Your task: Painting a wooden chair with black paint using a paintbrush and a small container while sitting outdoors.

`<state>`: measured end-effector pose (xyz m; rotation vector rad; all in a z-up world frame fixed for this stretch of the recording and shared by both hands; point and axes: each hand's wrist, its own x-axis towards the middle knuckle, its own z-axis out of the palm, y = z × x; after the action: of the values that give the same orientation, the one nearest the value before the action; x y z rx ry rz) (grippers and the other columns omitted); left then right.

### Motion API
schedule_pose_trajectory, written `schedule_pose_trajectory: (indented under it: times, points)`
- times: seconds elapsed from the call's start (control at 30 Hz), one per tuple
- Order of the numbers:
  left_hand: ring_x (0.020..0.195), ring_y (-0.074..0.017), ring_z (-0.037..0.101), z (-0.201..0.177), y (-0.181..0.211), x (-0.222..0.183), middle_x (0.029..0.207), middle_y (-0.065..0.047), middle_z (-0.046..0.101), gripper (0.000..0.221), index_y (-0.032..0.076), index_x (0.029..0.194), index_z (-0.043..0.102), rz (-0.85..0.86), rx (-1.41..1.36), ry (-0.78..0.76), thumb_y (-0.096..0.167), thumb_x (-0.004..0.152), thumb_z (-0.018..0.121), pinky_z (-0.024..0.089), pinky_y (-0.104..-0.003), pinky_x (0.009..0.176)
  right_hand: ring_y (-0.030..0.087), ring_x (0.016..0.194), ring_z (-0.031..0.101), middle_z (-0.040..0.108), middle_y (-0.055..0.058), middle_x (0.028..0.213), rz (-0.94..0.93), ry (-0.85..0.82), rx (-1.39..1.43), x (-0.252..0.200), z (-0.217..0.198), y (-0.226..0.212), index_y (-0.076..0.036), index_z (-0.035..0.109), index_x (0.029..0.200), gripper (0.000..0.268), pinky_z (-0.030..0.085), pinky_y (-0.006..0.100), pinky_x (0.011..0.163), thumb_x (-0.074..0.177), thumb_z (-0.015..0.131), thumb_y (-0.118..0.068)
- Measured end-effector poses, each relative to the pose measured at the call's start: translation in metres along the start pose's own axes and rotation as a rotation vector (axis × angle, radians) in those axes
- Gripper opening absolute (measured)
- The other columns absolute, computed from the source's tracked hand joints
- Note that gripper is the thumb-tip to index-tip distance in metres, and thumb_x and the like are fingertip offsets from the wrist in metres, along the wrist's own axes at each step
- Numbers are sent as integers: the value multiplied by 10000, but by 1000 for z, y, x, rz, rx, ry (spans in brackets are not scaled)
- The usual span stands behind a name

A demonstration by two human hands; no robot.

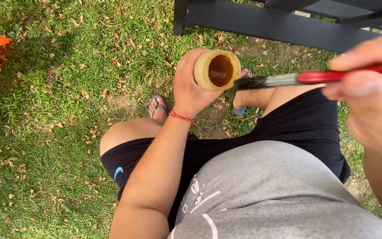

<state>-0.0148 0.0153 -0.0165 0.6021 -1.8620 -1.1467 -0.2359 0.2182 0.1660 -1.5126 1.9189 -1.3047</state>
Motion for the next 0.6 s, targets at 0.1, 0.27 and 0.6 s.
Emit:
schedule_pose_trajectory:
  times: [0.1,0.27,0.6]
  points:
    - [1119,-236,629,-2,-1,0,1190,-40,641,621,142,1231,556,38,4,18,355,754,891,495,-411,1022,181,805,632,593,192,921,150,21,-13,35,73,-77,141,551,1256,259,523,215,752,1143,535,-91]
    - [1198,-274,616,-4,-7,-5,1256,-68,618,703,133,1276,528,71,17,40,385,737,900,481,-431,1087,271,859,622,639,261,1028,-55,-176,-229,60,92,-80,197,641,1137,142,468,319,744,1097,675,66]
    - [1237,-285,616,-8,-8,-7,1280,-96,609,661,104,1284,523,121,-18,64,425,792,828,487,-444,1110,177,715,629,683,103,778,-169,-238,-427,74,109,-79,64,746,983,176,417,286,644,1102,692,-54]
